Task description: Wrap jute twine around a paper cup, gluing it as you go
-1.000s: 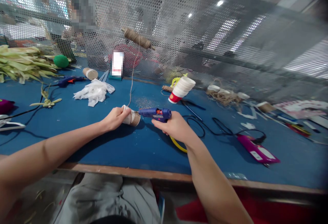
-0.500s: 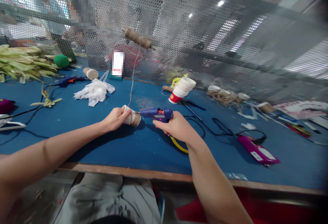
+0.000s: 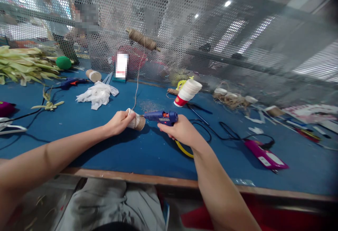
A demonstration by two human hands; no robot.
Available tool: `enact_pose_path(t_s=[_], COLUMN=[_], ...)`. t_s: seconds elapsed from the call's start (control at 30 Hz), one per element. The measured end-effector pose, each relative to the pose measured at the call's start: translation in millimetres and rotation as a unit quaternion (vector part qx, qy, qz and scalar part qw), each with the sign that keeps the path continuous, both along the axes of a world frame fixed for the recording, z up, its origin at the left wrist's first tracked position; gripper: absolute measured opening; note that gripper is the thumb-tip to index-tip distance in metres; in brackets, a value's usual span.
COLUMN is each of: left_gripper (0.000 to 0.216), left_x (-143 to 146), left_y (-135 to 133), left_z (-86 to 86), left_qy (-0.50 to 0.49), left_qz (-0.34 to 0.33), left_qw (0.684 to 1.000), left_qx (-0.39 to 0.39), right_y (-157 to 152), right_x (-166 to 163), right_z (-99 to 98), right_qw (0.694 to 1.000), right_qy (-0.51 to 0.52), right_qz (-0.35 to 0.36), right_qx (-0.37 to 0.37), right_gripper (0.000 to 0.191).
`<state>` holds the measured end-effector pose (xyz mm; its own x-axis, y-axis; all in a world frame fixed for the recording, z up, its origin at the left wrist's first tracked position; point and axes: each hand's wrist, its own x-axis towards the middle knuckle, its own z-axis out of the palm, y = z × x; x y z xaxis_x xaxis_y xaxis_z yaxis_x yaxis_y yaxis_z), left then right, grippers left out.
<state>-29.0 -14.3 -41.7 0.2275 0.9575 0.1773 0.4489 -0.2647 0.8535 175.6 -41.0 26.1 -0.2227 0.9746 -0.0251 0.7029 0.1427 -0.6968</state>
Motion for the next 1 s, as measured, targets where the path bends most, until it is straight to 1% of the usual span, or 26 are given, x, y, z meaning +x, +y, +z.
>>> enact_pose_path(t_s=[0.1,0.3,0.53,0.77,1.0], left_gripper=[0.04,0.042,0.043,0.041,0.043], left_x=[-0.2,-0.5,0.5,-0.6,-0.6], left_y=[0.0,-0.2,0.3,1.1,5.4], left_z=[-0.3,0.4,-0.4,-0.1,-5.1], left_qy=[-0.002,0.024,0.014,0.034,-0.005], left_qz=[-0.003,-0.001,-0.008,0.001,-0.001], left_qw=[1.0,1.0,1.0,0.999,1.0], left_qx=[0.005,0.004,0.0,-0.007,-0.02], right_y=[-0.8,-0.7,-2.3,-3.9,-6.4], right_x=[0.2,2.8,4.5,3.7,4.5], right_z=[-0.1,-2.2,-3.7,-3.2,-4.0], right_qw=[1.0,1.0,1.0,1.0,1.0], right_qy=[-0.003,-0.002,0.003,0.01,0.006], right_qz=[-0.003,0.001,0.001,0.0,0.019], right_qx=[0.0,-0.004,-0.001,0.0,0.008], right_gripper=[0.018,0.019,0.021,0.02,0.02])
